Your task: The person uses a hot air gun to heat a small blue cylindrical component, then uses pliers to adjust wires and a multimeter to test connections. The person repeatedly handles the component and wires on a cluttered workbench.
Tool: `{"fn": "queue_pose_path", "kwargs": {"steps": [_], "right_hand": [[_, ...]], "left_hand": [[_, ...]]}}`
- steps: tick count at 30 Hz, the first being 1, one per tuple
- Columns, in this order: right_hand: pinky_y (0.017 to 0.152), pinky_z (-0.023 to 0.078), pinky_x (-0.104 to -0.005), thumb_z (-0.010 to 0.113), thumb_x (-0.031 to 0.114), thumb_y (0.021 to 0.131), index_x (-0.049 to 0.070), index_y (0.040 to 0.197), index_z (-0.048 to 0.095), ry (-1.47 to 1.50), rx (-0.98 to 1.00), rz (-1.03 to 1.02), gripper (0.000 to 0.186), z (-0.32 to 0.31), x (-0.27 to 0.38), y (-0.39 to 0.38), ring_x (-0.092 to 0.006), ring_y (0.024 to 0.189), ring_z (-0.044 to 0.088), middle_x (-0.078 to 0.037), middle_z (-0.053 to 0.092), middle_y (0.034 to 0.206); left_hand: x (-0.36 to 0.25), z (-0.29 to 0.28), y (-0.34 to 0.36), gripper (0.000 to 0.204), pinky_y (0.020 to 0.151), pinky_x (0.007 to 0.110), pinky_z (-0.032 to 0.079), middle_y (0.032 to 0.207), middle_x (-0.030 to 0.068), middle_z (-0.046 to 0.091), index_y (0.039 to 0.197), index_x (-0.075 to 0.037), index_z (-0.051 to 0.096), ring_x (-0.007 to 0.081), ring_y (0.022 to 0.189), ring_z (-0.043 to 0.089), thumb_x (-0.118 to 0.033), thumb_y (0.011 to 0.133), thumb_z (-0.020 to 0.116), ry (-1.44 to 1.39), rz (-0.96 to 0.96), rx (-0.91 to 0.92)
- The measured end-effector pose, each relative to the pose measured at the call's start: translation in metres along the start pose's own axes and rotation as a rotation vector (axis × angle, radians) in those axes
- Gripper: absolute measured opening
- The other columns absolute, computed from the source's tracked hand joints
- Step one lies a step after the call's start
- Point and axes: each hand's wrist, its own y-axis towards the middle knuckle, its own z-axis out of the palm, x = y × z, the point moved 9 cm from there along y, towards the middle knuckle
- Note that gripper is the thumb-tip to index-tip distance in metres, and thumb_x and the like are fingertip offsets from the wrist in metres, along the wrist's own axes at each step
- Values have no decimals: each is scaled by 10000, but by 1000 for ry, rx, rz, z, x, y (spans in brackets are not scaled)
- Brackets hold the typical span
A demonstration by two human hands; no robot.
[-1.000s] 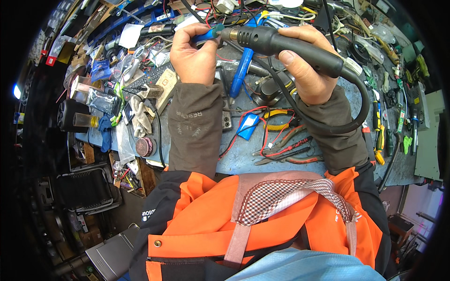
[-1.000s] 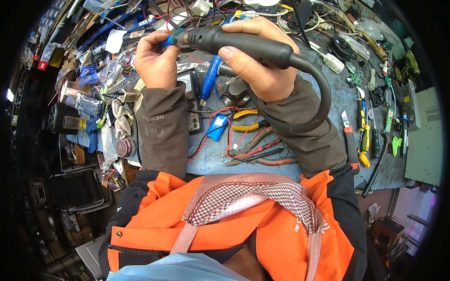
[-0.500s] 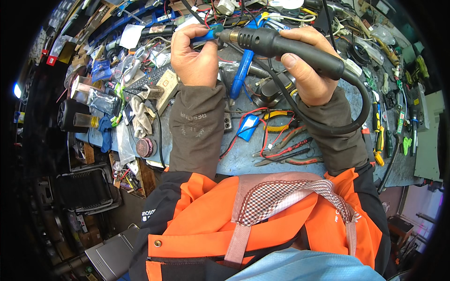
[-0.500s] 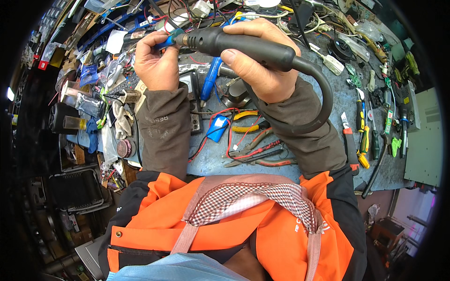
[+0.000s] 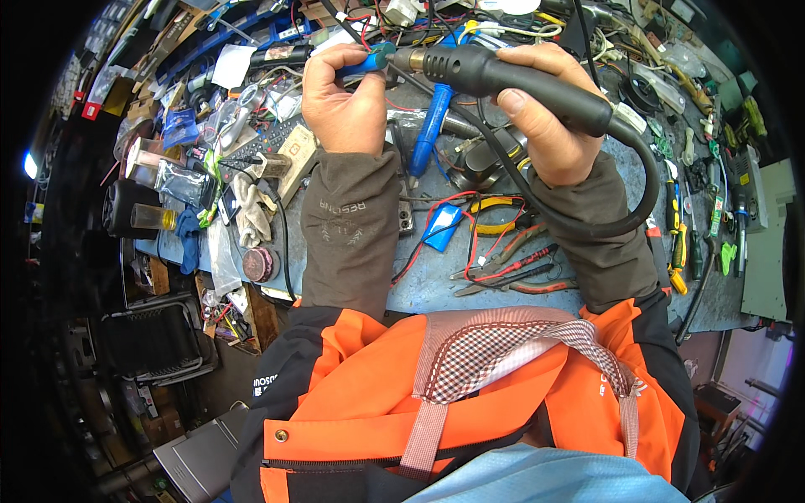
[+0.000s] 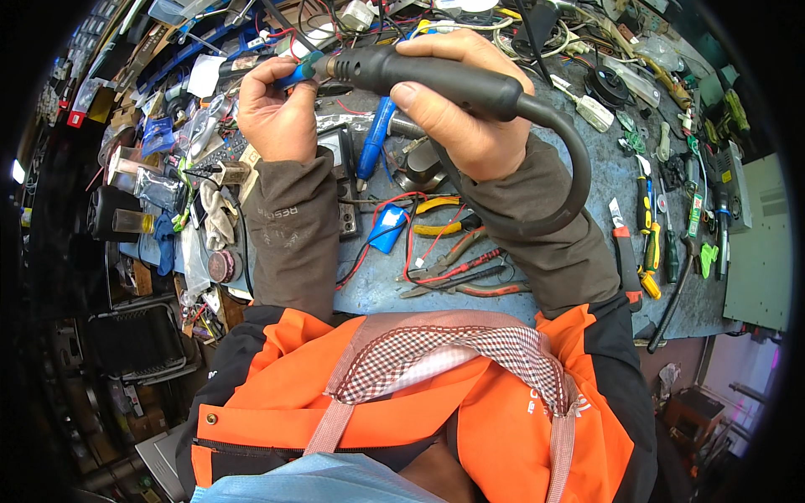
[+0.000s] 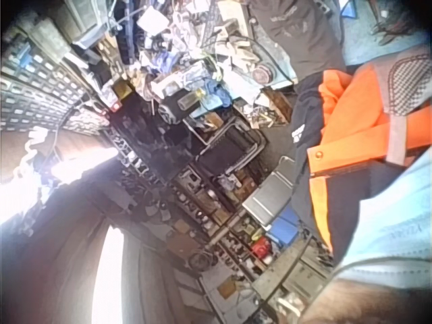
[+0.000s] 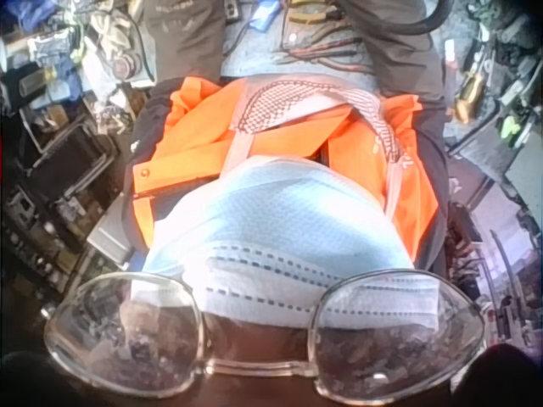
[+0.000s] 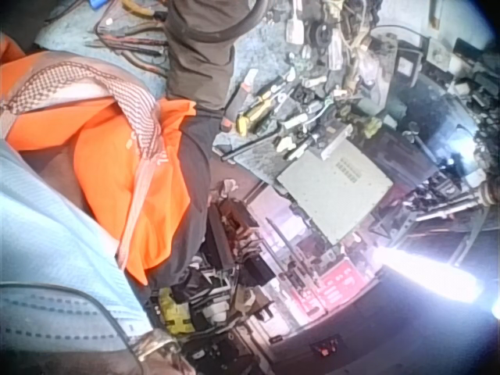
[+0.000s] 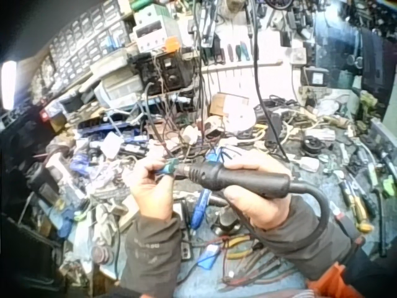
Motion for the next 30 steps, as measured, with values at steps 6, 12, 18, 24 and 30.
{"fn": "queue_pose_path", "kwargs": {"steps": [6, 12, 18, 24, 30], "right_hand": [[824, 559, -330, 835, 142, 881, -53, 1155, 749, 5, -58, 53, 348, -7, -8, -1, -223, 902, 714, -147, 755, 1047], [828, 559, -332, 839, 139, 876, -53, 1158, 749, -29, 58, -91, 352, 3, 8, 4, -222, 904, 713, -147, 755, 1055], [829, 565, -331, 835, 132, 882, -53, 1149, 751, -9, -55, 35, 336, -5, -3, 0, -217, 911, 722, -143, 758, 1042], [826, 561, -327, 839, 137, 878, -53, 1148, 752, -14, 5, -18, 342, -1, 3, 2, -214, 897, 716, -144, 760, 1042], [830, 561, -330, 838, 153, 884, -47, 1141, 753, -19, -45, 31, 337, -5, -4, 0, -215, 906, 718, -143, 761, 1047]], "left_hand": [[-5, 5, -1, 458, 994, 313, 534, 1132, 99, 682, 1197, -17, 598, 178, 1054, 666, 160, 796, 730, -85, -95, -43], [-6, 5, 0, 552, 1011, 323, 536, 1146, 111, 668, 1293, -20, 544, 183, 1074, 659, 165, 802, 719, -104, -89, -34], [-2, 5, -1, 552, 1012, 322, 536, 1147, 112, 669, 1290, -18, 547, 182, 1075, 659, 166, 803, 728, -105, -103, -34], [-2, 5, 0, 545, 1012, 321, 538, 1146, 112, 670, 1286, -16, 548, 183, 1076, 661, 166, 805, 727, -99, -95, -27], [-2, 6, 0, 531, 1013, 321, 538, 1143, 106, 672, 1273, -17, 559, 180, 1079, 662, 171, 804, 723, -89, -96, -20]]}}
